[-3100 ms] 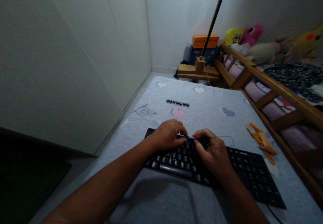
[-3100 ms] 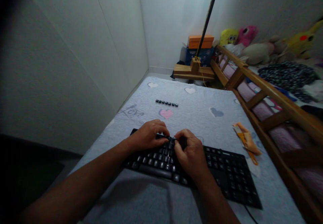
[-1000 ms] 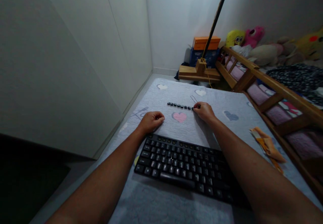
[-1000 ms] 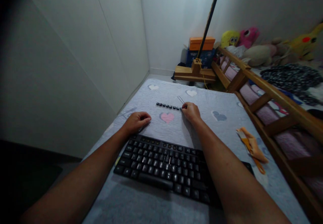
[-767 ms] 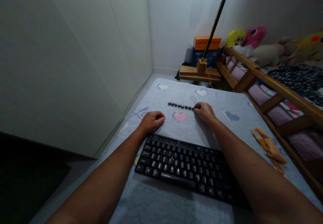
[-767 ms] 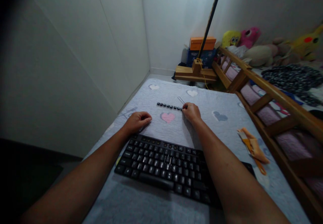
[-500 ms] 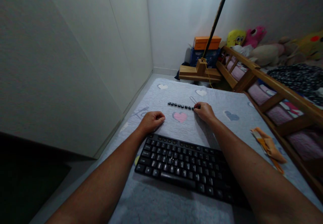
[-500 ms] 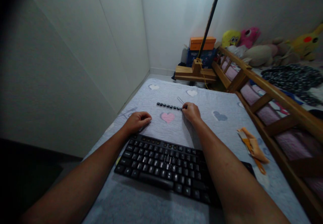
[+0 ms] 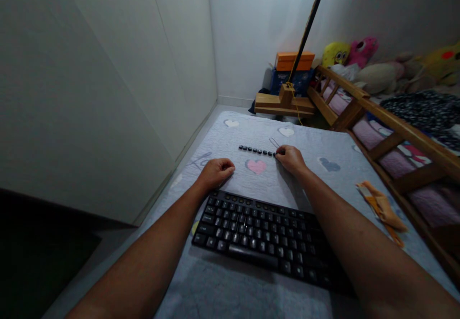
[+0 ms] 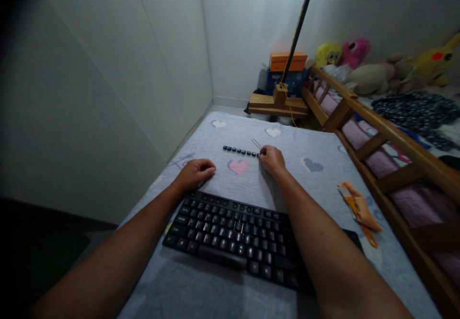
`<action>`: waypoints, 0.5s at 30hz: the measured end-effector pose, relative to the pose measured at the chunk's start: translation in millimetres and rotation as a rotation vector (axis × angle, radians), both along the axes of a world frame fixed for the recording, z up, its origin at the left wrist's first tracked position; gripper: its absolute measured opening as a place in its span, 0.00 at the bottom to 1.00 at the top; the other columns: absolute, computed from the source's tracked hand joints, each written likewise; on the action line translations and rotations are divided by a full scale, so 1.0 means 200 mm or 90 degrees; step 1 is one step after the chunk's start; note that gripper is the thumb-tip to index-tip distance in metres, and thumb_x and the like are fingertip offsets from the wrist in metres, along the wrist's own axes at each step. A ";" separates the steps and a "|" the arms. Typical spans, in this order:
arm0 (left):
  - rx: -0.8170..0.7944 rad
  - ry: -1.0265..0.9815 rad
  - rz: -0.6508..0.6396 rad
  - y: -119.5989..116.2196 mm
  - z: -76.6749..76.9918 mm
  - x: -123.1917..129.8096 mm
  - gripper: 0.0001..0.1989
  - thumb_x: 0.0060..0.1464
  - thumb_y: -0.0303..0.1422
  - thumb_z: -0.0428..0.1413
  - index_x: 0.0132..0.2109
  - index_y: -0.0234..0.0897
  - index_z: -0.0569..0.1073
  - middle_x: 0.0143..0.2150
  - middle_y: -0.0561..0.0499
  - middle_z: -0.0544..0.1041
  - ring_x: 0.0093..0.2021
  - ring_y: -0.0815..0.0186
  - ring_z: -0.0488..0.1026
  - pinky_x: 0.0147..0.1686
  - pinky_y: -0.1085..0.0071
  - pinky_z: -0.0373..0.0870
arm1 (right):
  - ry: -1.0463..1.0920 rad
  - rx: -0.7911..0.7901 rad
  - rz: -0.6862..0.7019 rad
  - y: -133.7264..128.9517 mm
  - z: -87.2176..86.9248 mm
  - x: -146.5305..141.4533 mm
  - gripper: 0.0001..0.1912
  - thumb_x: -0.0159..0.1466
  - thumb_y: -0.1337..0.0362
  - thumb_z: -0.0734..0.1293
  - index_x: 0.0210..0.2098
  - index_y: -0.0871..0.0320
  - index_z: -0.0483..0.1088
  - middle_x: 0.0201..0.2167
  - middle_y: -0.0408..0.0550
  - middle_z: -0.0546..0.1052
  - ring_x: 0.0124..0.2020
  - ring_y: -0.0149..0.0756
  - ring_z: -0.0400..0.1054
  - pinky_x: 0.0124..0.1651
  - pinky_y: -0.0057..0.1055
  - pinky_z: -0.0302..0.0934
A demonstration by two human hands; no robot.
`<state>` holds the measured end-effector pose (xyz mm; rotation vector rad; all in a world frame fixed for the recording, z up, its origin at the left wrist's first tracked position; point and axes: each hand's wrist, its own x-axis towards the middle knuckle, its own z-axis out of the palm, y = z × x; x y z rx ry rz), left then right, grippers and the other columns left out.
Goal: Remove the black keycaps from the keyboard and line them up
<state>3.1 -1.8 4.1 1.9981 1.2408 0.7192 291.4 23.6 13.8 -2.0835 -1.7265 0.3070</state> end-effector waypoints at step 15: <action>0.006 -0.006 -0.003 -0.01 0.00 0.00 0.12 0.51 0.37 0.52 0.34 0.33 0.77 0.29 0.50 0.78 0.30 0.65 0.72 0.32 0.72 0.66 | 0.165 0.059 -0.027 -0.19 0.23 0.04 0.12 0.56 0.64 0.59 0.25 0.61 0.73 0.22 0.49 0.74 0.27 0.36 0.68 0.31 0.30 0.58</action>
